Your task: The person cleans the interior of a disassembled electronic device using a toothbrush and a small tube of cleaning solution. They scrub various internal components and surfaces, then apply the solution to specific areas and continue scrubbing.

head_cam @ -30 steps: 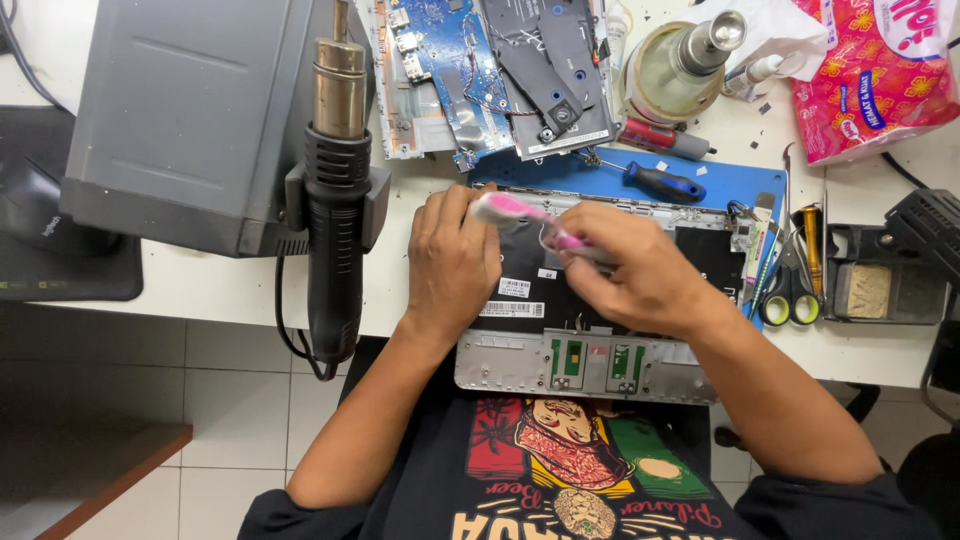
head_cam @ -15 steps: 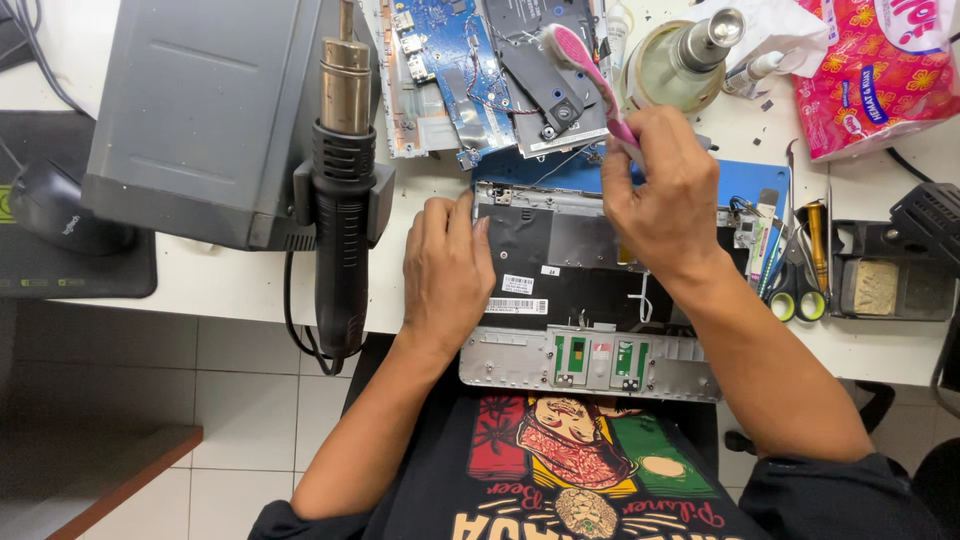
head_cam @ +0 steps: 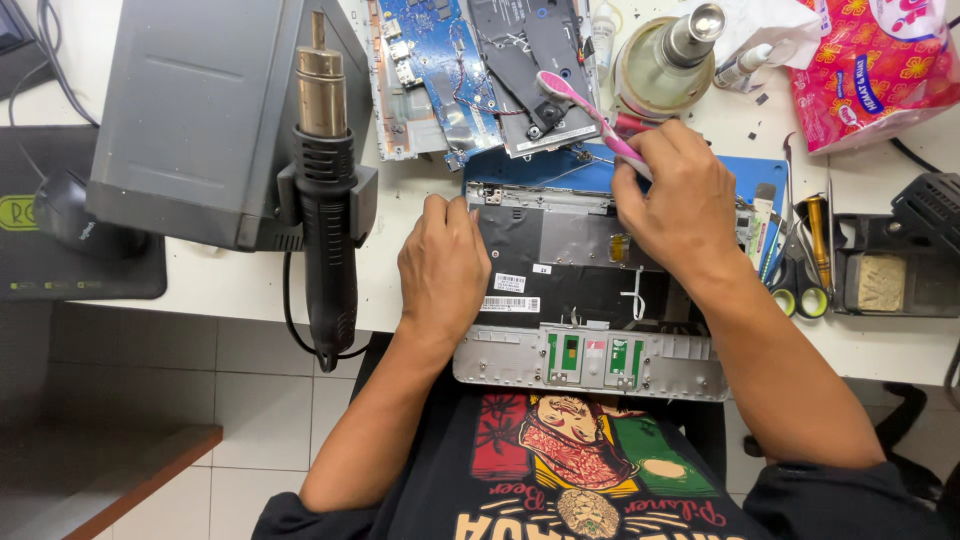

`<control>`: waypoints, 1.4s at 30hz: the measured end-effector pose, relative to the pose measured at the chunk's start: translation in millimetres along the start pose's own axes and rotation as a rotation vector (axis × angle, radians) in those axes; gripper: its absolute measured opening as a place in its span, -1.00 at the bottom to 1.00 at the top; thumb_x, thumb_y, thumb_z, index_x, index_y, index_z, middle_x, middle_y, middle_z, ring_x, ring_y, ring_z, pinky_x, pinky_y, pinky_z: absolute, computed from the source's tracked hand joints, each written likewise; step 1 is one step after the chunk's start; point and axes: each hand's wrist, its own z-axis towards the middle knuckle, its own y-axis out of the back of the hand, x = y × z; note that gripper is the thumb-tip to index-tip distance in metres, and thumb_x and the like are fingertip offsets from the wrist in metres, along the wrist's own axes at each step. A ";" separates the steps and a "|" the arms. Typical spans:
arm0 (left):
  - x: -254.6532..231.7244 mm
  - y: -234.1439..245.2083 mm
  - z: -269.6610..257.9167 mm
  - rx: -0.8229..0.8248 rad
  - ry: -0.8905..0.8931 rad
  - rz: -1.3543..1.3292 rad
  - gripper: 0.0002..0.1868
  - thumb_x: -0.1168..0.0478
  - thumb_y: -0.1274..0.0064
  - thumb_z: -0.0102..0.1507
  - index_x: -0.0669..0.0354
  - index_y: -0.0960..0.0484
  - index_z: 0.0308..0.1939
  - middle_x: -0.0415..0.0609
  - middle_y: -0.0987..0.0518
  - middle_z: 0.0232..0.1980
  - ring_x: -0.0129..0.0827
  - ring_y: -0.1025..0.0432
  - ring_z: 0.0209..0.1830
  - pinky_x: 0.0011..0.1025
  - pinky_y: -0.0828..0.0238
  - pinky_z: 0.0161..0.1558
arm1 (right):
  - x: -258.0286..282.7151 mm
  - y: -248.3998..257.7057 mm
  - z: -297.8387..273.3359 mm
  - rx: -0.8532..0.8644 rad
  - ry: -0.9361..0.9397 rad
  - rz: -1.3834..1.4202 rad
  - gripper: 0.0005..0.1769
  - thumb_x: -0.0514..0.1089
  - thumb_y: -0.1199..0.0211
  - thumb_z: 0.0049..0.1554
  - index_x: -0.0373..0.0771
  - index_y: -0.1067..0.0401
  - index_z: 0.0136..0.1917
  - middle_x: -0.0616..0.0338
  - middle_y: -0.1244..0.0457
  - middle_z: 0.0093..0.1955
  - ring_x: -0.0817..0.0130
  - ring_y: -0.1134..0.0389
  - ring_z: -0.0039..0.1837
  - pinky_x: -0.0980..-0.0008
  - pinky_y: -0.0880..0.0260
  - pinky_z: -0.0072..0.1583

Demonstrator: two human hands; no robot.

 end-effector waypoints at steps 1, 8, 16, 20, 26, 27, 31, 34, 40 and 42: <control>0.0 -0.6 1.9 -0.003 0.000 0.005 -0.77 0.35 -0.04 0.52 0.49 -0.71 0.12 0.03 -0.52 -0.17 -0.03 -0.64 -0.39 -0.16 -0.57 -0.39 | 1.7 2.3 0.1 -0.003 0.002 0.004 -0.93 -0.23 -0.43 0.31 -0.22 -0.65 0.08 0.14 -0.28 -0.08 -0.03 -0.49 0.00 0.02 -0.54 -0.01; -14.2 10.9 11.1 -0.053 -0.064 0.044 -0.82 0.33 -0.11 0.47 0.39 -0.70 0.08 0.04 -0.49 -0.12 0.05 -0.61 -0.29 -0.08 -0.54 -0.30 | 36.0 38.4 -3.4 0.374 -0.027 0.421 -0.88 -0.29 -0.32 0.21 -0.21 -0.67 -0.02 0.03 -0.39 -0.20 -0.06 -0.51 -0.08 0.03 -0.51 0.00; -19.6 -8.1 5.7 -0.074 -0.258 -0.001 -0.77 0.11 -0.34 0.35 0.06 -0.84 0.05 -0.10 -0.46 -0.06 -0.13 -0.45 -0.07 -0.15 -0.38 -0.07 | 53.5 43.3 -1.5 0.371 -0.106 0.776 -0.88 -0.29 -0.31 0.28 -0.17 -0.64 -0.05 0.09 -0.37 -0.24 0.22 -0.42 -0.14 0.19 -0.43 -0.03; -12.3 -10.4 1.9 -0.099 -0.217 0.021 -0.89 0.36 -0.25 0.41 0.17 -0.85 -0.03 -0.08 -0.54 -0.11 -0.22 -0.51 -0.13 -0.26 -0.42 -0.09 | 55.1 34.3 -2.6 0.391 -0.109 0.820 -0.88 -0.32 -0.31 0.28 -0.21 -0.64 -0.06 0.04 -0.38 -0.26 0.22 -0.40 -0.17 0.18 -0.41 -0.06; -8.4 -3.3 10.5 -0.206 -0.214 -0.003 -0.92 0.39 -0.18 0.47 0.24 -0.78 -0.02 -0.10 -0.51 -0.14 -0.21 -0.52 -0.21 -0.27 -0.46 -0.14 | 55.0 26.8 2.9 0.304 -0.084 0.790 -0.90 -0.34 -0.33 0.28 -0.25 -0.66 -0.02 0.01 -0.38 -0.26 0.14 -0.42 -0.17 0.17 -0.41 -0.05; -7.7 -4.2 13.3 -0.232 -0.213 -0.033 -0.91 0.35 -0.15 0.51 0.22 -0.77 -0.02 -0.12 -0.50 -0.15 -0.22 -0.52 -0.23 -0.28 -0.47 -0.16 | 51.9 26.9 4.1 0.259 -0.055 0.737 -0.92 -0.33 -0.35 0.29 -0.24 -0.65 -0.02 0.02 -0.37 -0.24 0.08 -0.46 -0.16 0.17 -0.42 -0.06; -5.1 -9.1 29.2 -0.271 -0.212 -0.069 -0.88 0.29 -0.14 0.54 0.17 -0.77 -0.04 -0.18 -0.48 -0.18 -0.31 -0.49 -0.29 -0.32 -0.46 -0.21 | 44.5 29.2 10.3 0.210 -0.051 0.684 -0.92 -0.32 -0.37 0.30 -0.21 -0.66 -0.01 0.06 -0.36 -0.24 0.15 -0.45 -0.15 0.22 -0.40 -0.06; -6.0 -7.9 33.0 -0.253 -0.228 -0.117 -0.86 0.27 -0.13 0.56 0.19 -0.77 -0.03 -0.15 -0.51 -0.20 -0.29 -0.53 -0.31 -0.32 -0.50 -0.22 | 43.3 28.2 11.4 0.175 -0.065 0.687 -0.90 -0.32 -0.38 0.31 -0.18 -0.67 -0.01 0.13 -0.36 -0.27 0.21 -0.44 -0.17 0.28 -0.40 -0.07; -1.7 10.7 21.1 -0.249 -0.164 -0.023 -0.86 0.25 -0.14 0.56 0.14 -0.78 -0.06 -0.22 -0.51 -0.23 -0.35 -0.56 -0.38 -0.39 -0.49 -0.33 | 52.1 34.5 20.5 0.119 0.054 0.632 -0.94 -0.35 -0.41 0.29 -0.25 -0.64 0.02 0.02 -0.33 -0.24 0.01 -0.45 -0.14 0.19 -0.42 -0.08; 6.6 10.1 13.4 -0.251 -0.123 0.012 -0.89 0.24 -0.18 0.54 0.08 -0.78 -0.06 -0.27 -0.50 -0.22 -0.40 -0.59 -0.36 -0.48 -0.51 -0.33 | 55.2 32.9 23.3 0.104 0.141 0.560 -0.94 -0.37 -0.43 0.28 -0.30 -0.65 0.03 0.01 -0.36 -0.23 -0.01 -0.46 -0.15 0.17 -0.43 -0.09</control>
